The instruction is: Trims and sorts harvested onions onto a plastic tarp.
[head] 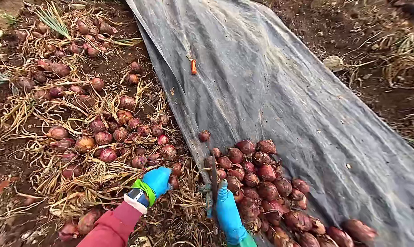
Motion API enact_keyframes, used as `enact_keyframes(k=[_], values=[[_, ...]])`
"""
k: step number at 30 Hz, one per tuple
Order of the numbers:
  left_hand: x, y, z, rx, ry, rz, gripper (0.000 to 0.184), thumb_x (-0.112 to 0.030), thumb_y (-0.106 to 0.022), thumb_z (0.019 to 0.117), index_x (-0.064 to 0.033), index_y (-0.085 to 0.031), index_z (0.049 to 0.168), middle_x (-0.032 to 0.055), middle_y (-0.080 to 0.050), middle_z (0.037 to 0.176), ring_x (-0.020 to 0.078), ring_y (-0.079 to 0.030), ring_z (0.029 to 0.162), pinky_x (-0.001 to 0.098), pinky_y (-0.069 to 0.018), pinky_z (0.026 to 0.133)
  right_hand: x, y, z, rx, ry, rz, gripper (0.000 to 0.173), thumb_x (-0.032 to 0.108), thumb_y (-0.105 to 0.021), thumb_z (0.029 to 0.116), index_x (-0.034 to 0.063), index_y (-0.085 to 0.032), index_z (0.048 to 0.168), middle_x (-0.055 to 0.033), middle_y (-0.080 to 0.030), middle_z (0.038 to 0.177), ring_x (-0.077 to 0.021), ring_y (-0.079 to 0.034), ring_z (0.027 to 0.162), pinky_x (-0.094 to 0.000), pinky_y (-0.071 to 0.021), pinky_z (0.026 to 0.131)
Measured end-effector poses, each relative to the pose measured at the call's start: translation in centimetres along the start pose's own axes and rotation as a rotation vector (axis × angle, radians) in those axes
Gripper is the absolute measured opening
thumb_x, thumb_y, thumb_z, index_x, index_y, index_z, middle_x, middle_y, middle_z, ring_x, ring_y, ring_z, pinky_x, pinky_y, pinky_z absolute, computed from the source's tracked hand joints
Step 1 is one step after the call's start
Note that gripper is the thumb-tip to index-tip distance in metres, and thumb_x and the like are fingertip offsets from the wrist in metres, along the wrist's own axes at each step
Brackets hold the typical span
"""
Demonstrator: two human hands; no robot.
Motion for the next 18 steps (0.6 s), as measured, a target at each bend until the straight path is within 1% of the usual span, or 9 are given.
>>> enact_keyframes(k=[2, 6, 9, 11, 13, 14, 15, 16, 18], values=[[-0.9, -3.3, 1.1, 0.048, -0.033, 0.02, 0.061, -0.04, -0.079, 0.0845, -0.0151, -0.062, 0.138, 0.0158, -0.058, 0.142, 0.0382, -0.065, 0.119, 0.0623, -0.057, 0.093, -2.1, -0.1, -1.8, 0.027, -0.066, -0.004, 0.09, 0.073, -0.012, 0.1008, 0.0023, -0.068, 0.105, -0.0066, -0.06, 0.06, -0.0191, -0.058, 0.044, -0.0375, -0.0546, 0.041], [-0.2, -3.8, 1.0, 0.008, -0.042, -0.049, 0.063, -0.042, -0.08, 0.0802, -0.0182, -0.064, 0.136, 0.012, -0.059, 0.143, 0.0342, -0.066, 0.12, 0.0587, -0.0581, 0.093, -5.4, -1.1, -4.4, -0.057, -0.183, 0.096, 0.09, 0.064, -0.003, 0.1035, -0.0003, -0.065, 0.107, -0.009, -0.062, 0.058, -0.0205, -0.06, 0.044, -0.0383, -0.0562, 0.042], [-0.1, -6.4, -0.1, 0.033, -0.111, -0.039, 0.072, -0.026, -0.075, 0.0889, -0.0132, -0.047, 0.154, 0.0195, -0.049, 0.153, 0.0409, -0.057, 0.132, 0.0603, -0.0536, 0.101, -6.7, -2.6, -5.5, -0.071, -0.287, 0.148, 0.088, 0.057, 0.002, 0.1058, -0.0015, -0.064, 0.11, -0.0115, -0.061, 0.059, -0.0223, -0.06, 0.044, -0.0395, -0.056, 0.043], [0.5, -7.4, -0.1, 0.034, -0.064, -0.08, 0.077, -0.024, -0.072, 0.0904, -0.0158, -0.039, 0.16, 0.0206, -0.052, 0.15, 0.042, -0.06, 0.128, 0.0626, -0.054, 0.099, -6.5, -3.5, -5.8, -0.024, -0.288, 0.147, 0.09, 0.058, 0.001, 0.1056, -0.0022, -0.066, 0.109, -0.0115, -0.064, 0.061, -0.0212, -0.062, 0.047, -0.038, -0.0565, 0.045], [1.8, -7.4, 0.0, 0.024, 0.006, -0.218, 0.082, -0.037, -0.075, 0.0836, -0.0183, -0.044, 0.157, 0.0141, -0.06, 0.143, 0.0356, -0.064, 0.124, 0.0608, -0.0538, 0.101, -5.7, -3.7, -6.4, -0.014, -0.199, 0.156, 0.093, 0.067, -0.004, 0.1024, -0.0022, -0.066, 0.1, -0.0102, -0.066, 0.062, -0.0195, -0.063, 0.048, -0.036, -0.0572, 0.046], [2.5, -7.2, -0.4, 0.006, 0.022, -0.318, 0.086, -0.045, -0.078, 0.0785, -0.0168, -0.048, 0.154, 0.0109, -0.065, 0.138, 0.0302, -0.065, 0.123, 0.0565, -0.0529, 0.104, -5.1, -3.5, -6.7, -0.037, -0.145, 0.157, 0.094, 0.073, -0.008, 0.1, -0.0006, -0.066, 0.092, -0.0094, -0.066, 0.061, -0.0194, -0.064, 0.048, -0.0362, -0.0579, 0.046], [2.9, -6.7, -1.4, -0.035, 0.004, -0.423, 0.088, -0.05, -0.081, 0.0737, -0.014, -0.053, 0.149, 0.009, -0.069, 0.13, 0.0253, -0.067, 0.121, 0.0522, -0.0533, 0.105, -4.6, -3.1, -6.9, -0.058, -0.106, 0.161, 0.093, 0.074, -0.01, 0.0993, 0.0001, -0.065, 0.09, -0.0088, -0.066, 0.06, -0.0193, -0.064, 0.047, -0.0363, -0.0584, 0.046], [2.8, -5.6, -2.8, -0.086, -0.041, -0.521, 0.086, -0.052, -0.083, 0.0711, -0.0114, -0.058, 0.142, 0.0072, -0.072, 0.124, 0.0206, -0.068, 0.117, 0.048, -0.0546, 0.104, -4.3, -2.7, -6.9, -0.068, -0.089, 0.151, 0.09, 0.071, -0.009, 0.1008, 0.0003, -0.064, 0.091, -0.0086, -0.065, 0.059, -0.0191, -0.064, 0.047, -0.036, -0.0584, 0.046], [1.8, -3.2, -6.2, -0.138, -0.16, -0.657, 0.08, -0.052, -0.087, 0.0706, -0.0114, -0.062, 0.135, 0.0013, -0.074, 0.118, 0.0113, -0.069, 0.112, 0.0397, -0.0568, 0.102, -4.8, -2.8, -6.3, 0.022, -0.116, 0.121, 0.086, 0.069, -0.015, 0.1027, -0.0004, -0.066, 0.103, -0.0079, -0.064, 0.061, -0.0178, -0.061, 0.047, -0.035, -0.0568, 0.045]])
Point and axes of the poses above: each hand's wrist, its own z-axis towards the middle knuckle, its own y-axis out of the back of the hand, x = y × z, the point moved 6 cm from there along z, towards the middle knuckle
